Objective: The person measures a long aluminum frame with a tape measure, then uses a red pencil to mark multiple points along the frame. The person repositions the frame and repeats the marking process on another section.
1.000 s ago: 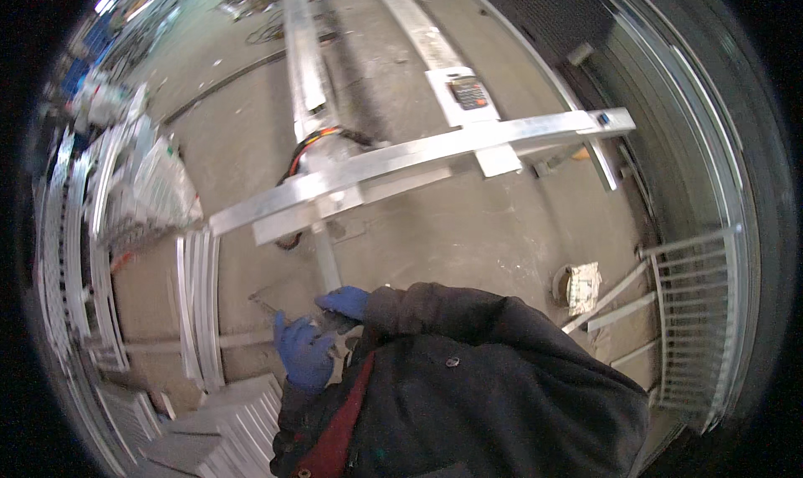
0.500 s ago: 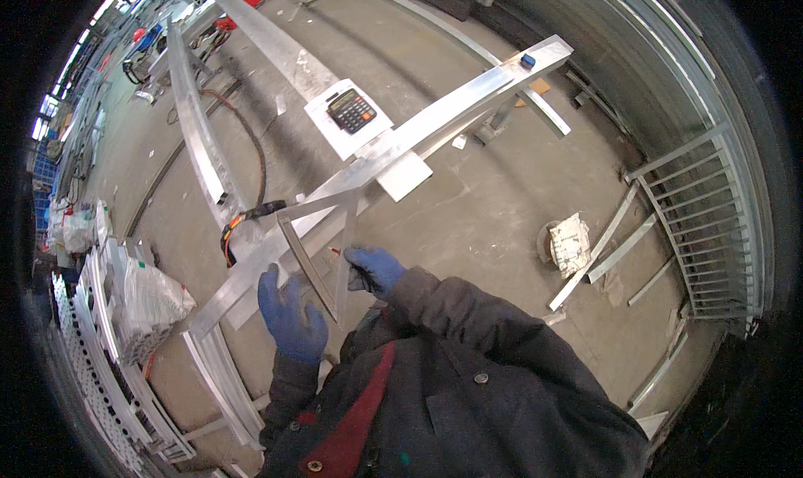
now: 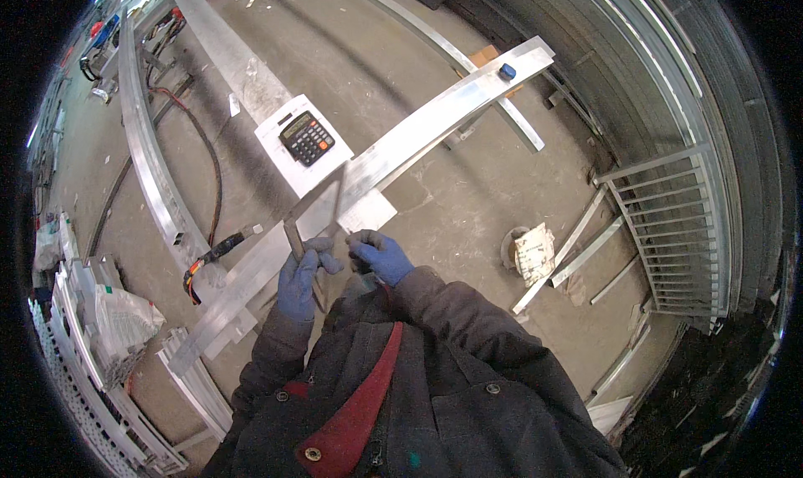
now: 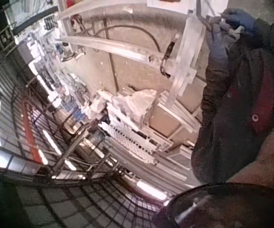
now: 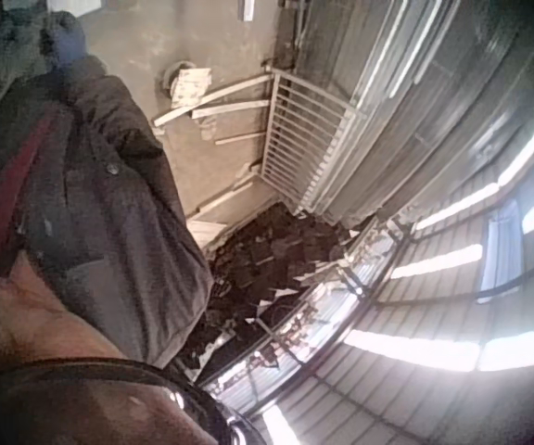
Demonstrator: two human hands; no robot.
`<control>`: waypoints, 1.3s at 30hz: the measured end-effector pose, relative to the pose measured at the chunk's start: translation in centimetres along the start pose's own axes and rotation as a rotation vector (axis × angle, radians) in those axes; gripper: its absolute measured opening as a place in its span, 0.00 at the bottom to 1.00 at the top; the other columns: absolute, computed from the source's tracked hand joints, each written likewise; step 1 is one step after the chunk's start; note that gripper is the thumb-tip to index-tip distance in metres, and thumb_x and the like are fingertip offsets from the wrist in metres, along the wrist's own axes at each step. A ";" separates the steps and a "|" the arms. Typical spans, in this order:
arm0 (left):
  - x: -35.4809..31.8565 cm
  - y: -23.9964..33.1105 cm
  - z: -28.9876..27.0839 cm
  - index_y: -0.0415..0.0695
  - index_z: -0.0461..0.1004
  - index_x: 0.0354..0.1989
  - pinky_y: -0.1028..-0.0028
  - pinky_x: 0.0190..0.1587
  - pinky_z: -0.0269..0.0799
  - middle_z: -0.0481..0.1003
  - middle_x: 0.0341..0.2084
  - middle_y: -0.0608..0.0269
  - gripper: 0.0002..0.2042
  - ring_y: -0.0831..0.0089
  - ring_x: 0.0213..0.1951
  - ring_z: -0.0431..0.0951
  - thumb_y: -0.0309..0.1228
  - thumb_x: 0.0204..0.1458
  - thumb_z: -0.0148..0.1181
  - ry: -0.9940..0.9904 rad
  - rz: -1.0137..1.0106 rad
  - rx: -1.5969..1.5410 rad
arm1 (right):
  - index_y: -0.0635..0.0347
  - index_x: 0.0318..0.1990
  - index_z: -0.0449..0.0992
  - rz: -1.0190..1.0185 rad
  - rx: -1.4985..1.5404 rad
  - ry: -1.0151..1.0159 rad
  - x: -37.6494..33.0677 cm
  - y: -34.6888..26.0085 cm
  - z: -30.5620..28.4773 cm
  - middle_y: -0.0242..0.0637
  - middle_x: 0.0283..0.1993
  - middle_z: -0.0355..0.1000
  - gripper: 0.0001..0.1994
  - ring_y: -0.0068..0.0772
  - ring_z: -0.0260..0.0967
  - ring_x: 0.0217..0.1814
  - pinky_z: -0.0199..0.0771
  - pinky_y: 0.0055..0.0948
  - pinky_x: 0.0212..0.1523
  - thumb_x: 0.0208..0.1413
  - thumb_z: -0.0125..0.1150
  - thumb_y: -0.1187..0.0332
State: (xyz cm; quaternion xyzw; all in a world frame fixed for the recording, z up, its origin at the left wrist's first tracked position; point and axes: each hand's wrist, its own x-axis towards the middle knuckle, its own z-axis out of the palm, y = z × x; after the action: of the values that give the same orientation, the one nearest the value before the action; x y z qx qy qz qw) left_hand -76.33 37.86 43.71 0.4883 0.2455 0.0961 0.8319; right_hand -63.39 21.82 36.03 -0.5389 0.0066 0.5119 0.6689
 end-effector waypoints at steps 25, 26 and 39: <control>20.5 -19.2 25.4 0.44 0.82 0.51 0.53 0.50 0.77 0.82 0.40 0.42 0.20 0.41 0.47 0.82 0.48 0.65 0.63 0.051 -0.391 0.854 | 0.57 0.62 0.80 0.058 -0.494 0.393 40.5 -29.1 -60.8 0.43 0.54 0.79 0.24 0.39 0.79 0.53 0.81 0.38 0.54 0.70 0.59 0.49; 21.6 -20.4 26.2 0.43 0.81 0.53 0.53 0.50 0.77 0.82 0.41 0.44 0.20 0.42 0.47 0.83 0.47 0.65 0.62 0.085 -0.468 0.824 | 0.60 0.61 0.81 0.037 -0.465 0.350 41.3 -28.8 -60.2 0.43 0.53 0.80 0.23 0.37 0.79 0.51 0.80 0.36 0.54 0.71 0.57 0.52; 39.5 -36.3 20.3 0.49 0.64 0.77 0.69 0.35 0.75 0.79 0.33 0.65 0.28 0.72 0.29 0.77 0.51 0.76 0.45 0.425 -0.710 -0.145 | 0.61 0.60 0.79 0.114 -0.358 0.278 44.0 -27.5 -58.7 0.31 0.49 0.78 0.24 0.24 0.70 0.41 0.70 0.25 0.44 0.71 0.57 0.50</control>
State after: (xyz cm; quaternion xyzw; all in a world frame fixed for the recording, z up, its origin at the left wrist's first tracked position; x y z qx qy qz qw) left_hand -35.06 19.77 8.26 0.2830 0.5573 -0.0807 0.7764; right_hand 8.40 11.77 6.39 -0.7132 0.0384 0.4628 0.5251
